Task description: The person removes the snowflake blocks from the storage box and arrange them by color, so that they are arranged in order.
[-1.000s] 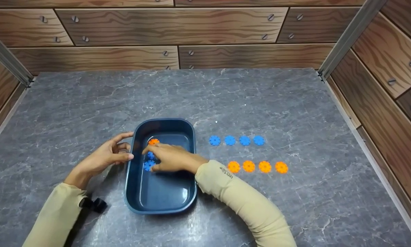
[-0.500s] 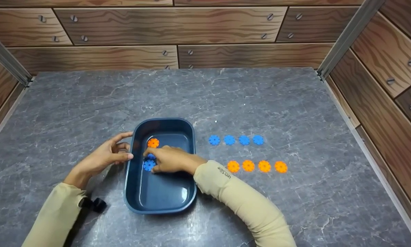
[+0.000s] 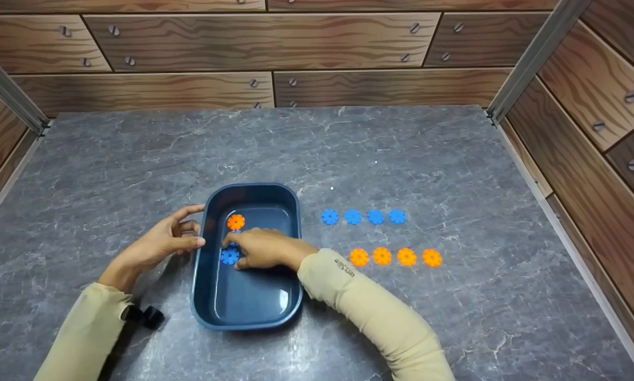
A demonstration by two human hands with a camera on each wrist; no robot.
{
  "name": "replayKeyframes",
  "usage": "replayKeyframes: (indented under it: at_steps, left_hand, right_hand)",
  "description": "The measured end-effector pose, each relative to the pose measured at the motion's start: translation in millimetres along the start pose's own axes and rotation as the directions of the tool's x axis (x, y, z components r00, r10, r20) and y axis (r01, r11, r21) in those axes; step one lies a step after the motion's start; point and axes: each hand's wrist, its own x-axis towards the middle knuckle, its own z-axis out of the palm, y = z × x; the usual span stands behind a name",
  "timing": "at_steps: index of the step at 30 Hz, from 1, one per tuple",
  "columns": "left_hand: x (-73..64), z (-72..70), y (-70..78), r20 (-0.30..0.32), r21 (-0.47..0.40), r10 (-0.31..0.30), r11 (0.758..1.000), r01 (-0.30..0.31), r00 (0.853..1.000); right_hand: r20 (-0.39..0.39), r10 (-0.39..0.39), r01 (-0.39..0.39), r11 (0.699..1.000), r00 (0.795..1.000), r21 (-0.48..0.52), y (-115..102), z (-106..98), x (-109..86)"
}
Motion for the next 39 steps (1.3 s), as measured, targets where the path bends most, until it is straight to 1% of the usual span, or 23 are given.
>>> replayKeyframes:
  at_steps: [8, 11, 14, 18, 22, 29, 39]
  left_hand:
    - [0.6, 0.1, -0.1, 0.009, 0.011, 0.01, 1.0, -0.01, 1.0]
    - [0.5, -0.2, -1.0, 0.012, 0.006, 0.018, 1.0, -0.018, 1.0]
    - [0.3, -0.4, -1.8, 0.009, -0.007, 0.013, 1.0, -0.013, 1.0]
    - [0.7, -0.2, -2.7, 0.008, -0.022, 0.004, 1.0, -0.004, 1.0]
    - [1.3, 0.3, -2.3, 0.011, -0.03, 0.007, 1.0, -0.007, 1.0]
    - [0.8, 0.2, -1.5, 0.007, -0.023, 0.004, 1.0, -0.003, 1.0]
    - [0.9, 0.5, -0.7, 0.006, -0.019, 0.009, 1.0, -0.009, 1.0]
  right_hand:
    - [-0.013, 0.014, -0.015, 1.0, 1.0, -0.01, 0.9, 0.6, 0.3]
    - [-0.022, 0.021, -0.021, 1.0, 1.0, -0.017, 0.1, 0.7, 0.1]
    - [-0.032, 0.022, -0.023, 0.999, 0.999, -0.033, -0.7, 0.8, -0.3]
    - [-0.046, 0.007, -0.01, 0.998, 0.999, -0.063, -1.5, 0.7, -1.3]
    - [-0.052, -0.003, -0.001, 0.997, 0.999, -0.083, -1.6, 0.3, -2.4]
    - [-0.045, -0.014, 0.01, 0.996, 0.999, -0.091, -1.9, -0.2, -3.4]
    - [-0.081, -0.036, 0.027, 0.993, 0.996, -0.112, -3.6, -2.1, -4.8]
